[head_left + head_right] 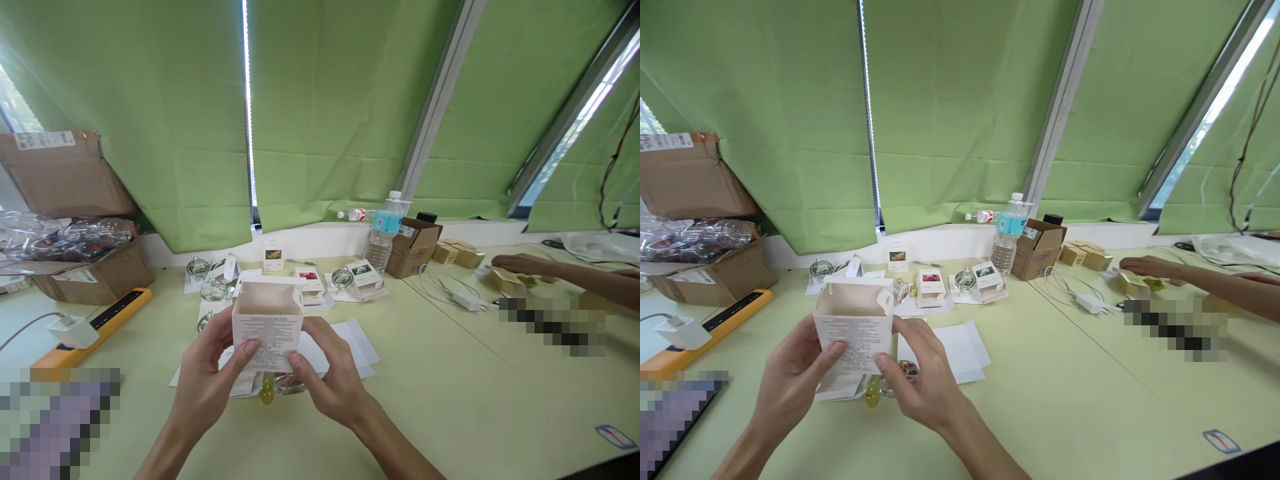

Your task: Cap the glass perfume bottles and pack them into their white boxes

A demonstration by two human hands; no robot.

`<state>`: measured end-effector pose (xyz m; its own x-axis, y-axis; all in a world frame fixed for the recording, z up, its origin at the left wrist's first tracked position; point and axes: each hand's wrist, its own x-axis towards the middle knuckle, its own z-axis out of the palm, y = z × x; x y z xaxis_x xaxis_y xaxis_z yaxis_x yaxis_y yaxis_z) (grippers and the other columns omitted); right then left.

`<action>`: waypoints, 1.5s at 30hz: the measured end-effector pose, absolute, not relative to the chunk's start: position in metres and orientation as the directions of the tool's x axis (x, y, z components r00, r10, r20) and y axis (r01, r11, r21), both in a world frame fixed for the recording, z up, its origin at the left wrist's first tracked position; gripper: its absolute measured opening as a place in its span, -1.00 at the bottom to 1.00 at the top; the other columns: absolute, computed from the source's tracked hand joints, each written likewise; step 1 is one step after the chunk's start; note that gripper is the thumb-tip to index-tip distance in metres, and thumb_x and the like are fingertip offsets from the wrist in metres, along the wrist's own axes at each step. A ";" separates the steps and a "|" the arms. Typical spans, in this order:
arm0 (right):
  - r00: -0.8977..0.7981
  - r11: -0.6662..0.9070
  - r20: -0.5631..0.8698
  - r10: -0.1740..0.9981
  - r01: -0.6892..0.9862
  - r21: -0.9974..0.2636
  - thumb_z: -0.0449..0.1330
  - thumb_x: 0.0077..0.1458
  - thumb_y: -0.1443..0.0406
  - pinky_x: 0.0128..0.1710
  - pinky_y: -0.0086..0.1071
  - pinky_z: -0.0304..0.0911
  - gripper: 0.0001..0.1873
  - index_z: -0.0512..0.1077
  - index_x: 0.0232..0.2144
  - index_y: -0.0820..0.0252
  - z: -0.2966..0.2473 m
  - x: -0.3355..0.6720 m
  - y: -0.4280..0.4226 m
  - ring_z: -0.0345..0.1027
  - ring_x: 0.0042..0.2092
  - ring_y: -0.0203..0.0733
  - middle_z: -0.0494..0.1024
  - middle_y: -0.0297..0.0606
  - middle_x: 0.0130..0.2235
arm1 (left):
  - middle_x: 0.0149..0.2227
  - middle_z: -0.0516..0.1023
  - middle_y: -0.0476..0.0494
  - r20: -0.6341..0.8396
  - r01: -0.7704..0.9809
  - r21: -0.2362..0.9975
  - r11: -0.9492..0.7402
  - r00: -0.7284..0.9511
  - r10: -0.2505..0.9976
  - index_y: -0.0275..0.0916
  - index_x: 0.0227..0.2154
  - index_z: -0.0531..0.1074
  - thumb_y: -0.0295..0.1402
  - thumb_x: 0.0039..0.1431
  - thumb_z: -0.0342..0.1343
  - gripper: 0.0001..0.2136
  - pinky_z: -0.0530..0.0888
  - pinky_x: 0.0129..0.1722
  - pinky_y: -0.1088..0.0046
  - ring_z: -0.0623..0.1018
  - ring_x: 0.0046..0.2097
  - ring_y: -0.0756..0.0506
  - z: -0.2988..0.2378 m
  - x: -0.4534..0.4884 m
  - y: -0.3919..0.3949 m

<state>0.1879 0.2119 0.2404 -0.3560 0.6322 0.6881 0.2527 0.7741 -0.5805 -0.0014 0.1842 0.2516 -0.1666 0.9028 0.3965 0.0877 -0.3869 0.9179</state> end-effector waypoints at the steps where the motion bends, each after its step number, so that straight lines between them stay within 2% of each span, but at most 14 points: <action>1: -0.343 0.767 0.687 0.641 0.245 -0.593 0.11 0.18 0.30 -0.05 -0.20 0.28 -0.59 0.30 0.10 0.09 0.240 0.188 0.212 0.32 -0.02 -0.03 0.47 -0.16 -0.04 | -0.10 0.59 -0.17 0.390 0.068 0.921 -0.384 -0.187 0.902 -0.19 -0.10 0.41 -0.19 0.07 0.22 -0.66 0.52 -0.28 0.42 0.59 -0.12 -0.18 0.253 0.000 0.183; 7: -0.272 0.744 0.692 0.668 0.253 -0.618 0.03 0.26 0.30 -0.03 -0.21 0.26 -0.67 0.36 0.05 0.10 0.236 0.191 0.219 0.35 -0.03 -0.08 0.51 -0.17 -0.10 | -0.16 0.61 -0.14 0.356 0.057 0.934 -0.352 -0.219 0.909 -0.20 -0.13 0.43 -0.17 0.06 0.22 -0.66 0.52 -0.34 0.44 0.60 -0.23 -0.15 0.263 0.002 0.180; 13: -0.211 0.727 0.698 0.684 0.277 -0.629 0.00 0.29 0.34 -0.07 -0.29 0.28 -0.74 0.48 -0.13 0.12 0.233 0.193 0.226 0.39 -0.07 -0.15 0.55 -0.21 -0.16 | -0.08 0.58 -0.17 0.271 0.075 0.962 -0.261 -0.308 0.912 -0.22 -0.06 0.41 -0.12 0.06 0.20 -0.59 0.54 -0.29 0.43 0.58 -0.11 -0.21 0.256 -0.007 0.168; 17: -0.225 0.725 0.693 0.685 0.306 -0.617 0.04 0.26 0.35 -0.10 -0.31 0.29 -0.78 0.48 -0.15 0.14 0.234 0.195 0.229 0.40 -0.11 -0.17 0.56 -0.21 -0.19 | -0.03 0.57 -0.15 0.168 0.077 0.986 -0.151 -0.316 0.934 -0.17 -0.02 0.39 -0.09 0.05 0.20 -0.54 0.57 -0.24 0.42 0.55 -0.03 -0.24 0.235 -0.024 0.151; 20: -0.266 0.755 0.713 0.649 0.345 -0.558 0.10 0.21 0.36 -0.09 -0.29 0.26 -0.83 0.49 -0.23 0.15 0.235 0.196 0.228 0.38 -0.10 -0.15 0.55 -0.21 -0.20 | 0.01 0.55 -0.15 0.121 0.155 0.985 -0.076 -0.300 0.946 -0.15 0.02 0.37 -0.08 -0.02 0.24 -0.47 0.55 -0.11 0.36 0.52 0.03 -0.27 0.216 -0.038 0.135; 23: -0.393 0.821 0.726 0.564 0.357 -0.444 0.11 0.19 0.36 -0.14 -0.32 0.25 -0.86 0.48 -0.26 0.19 0.233 0.194 0.221 0.38 -0.17 -0.17 0.54 -0.20 -0.23 | 0.06 0.51 -0.14 0.073 0.176 0.984 -0.006 -0.378 0.923 -0.12 0.06 0.34 0.00 -0.01 0.19 -0.43 0.54 -0.06 0.29 0.46 0.11 -0.30 0.200 -0.045 0.118; 25: -0.523 0.849 0.671 0.525 0.376 -0.372 0.07 0.22 0.35 -0.28 -0.37 0.22 -0.84 0.46 -0.26 0.18 0.230 0.191 0.212 0.38 -0.31 -0.24 0.54 -0.26 -0.33 | 0.07 0.51 -0.12 0.059 0.178 0.984 0.016 -0.410 0.910 -0.12 0.06 0.34 0.02 -0.01 0.17 -0.42 0.54 -0.04 0.28 0.45 0.12 -0.30 0.192 -0.046 0.109; 28: -0.672 0.822 0.481 0.564 0.510 -0.253 0.02 0.27 0.29 -0.44 -0.39 0.09 -0.78 0.46 -0.31 0.15 0.224 0.182 0.199 0.34 -0.45 -0.26 0.52 -0.33 -0.48 | 0.06 0.52 -0.10 0.064 0.188 0.982 0.019 -0.427 0.902 -0.10 0.06 0.34 0.00 0.00 0.17 -0.44 0.52 0.00 0.32 0.47 0.10 -0.28 0.183 -0.045 0.102; 31: -0.708 0.766 0.322 0.628 0.636 -0.094 -0.02 0.30 0.24 -0.44 -0.36 0.03 -0.71 0.45 -0.33 0.18 0.220 0.174 0.190 0.39 -0.40 -0.16 0.54 -0.24 -0.47 | 0.04 0.53 -0.10 0.089 0.218 0.976 0.007 -0.428 0.899 -0.10 0.05 0.35 -0.02 0.02 0.17 -0.47 0.50 0.01 0.30 0.49 0.08 -0.26 0.175 -0.048 0.101; 33: -0.715 0.749 0.268 0.645 0.661 -0.039 -0.03 0.30 0.23 -0.42 -0.34 0.04 -0.69 0.45 -0.33 0.22 0.217 0.169 0.187 0.41 -0.36 -0.12 0.54 -0.18 -0.44 | 0.04 0.53 -0.11 0.107 0.252 0.968 -0.005 -0.393 0.913 -0.10 0.04 0.36 -0.04 0.03 0.18 -0.49 0.51 0.00 0.30 0.51 0.07 -0.26 0.170 -0.053 0.102; 39: -0.675 0.695 0.208 0.708 0.719 -0.034 0.02 0.27 0.24 -0.41 -0.33 0.05 -0.75 0.44 -0.30 0.24 0.208 0.161 0.188 0.42 -0.34 -0.07 0.54 -0.14 -0.39 | 0.08 0.51 -0.13 0.170 0.518 0.855 -0.002 -0.278 0.945 -0.10 0.02 0.39 -0.07 0.08 0.14 -0.56 0.48 0.04 0.27 0.49 0.08 -0.24 0.163 -0.067 0.105; 45: -0.650 0.665 0.158 0.743 0.744 -0.066 0.04 0.25 0.28 -0.36 -0.33 0.11 -0.80 0.44 -0.32 0.23 0.204 0.159 0.194 0.44 -0.29 -0.05 0.55 -0.14 -0.37 | 0.05 0.52 -0.11 0.194 0.545 0.838 -0.037 -0.235 0.952 -0.09 0.07 0.34 -0.10 0.12 0.12 -0.55 0.49 0.02 0.30 0.52 0.05 -0.21 0.163 -0.066 0.105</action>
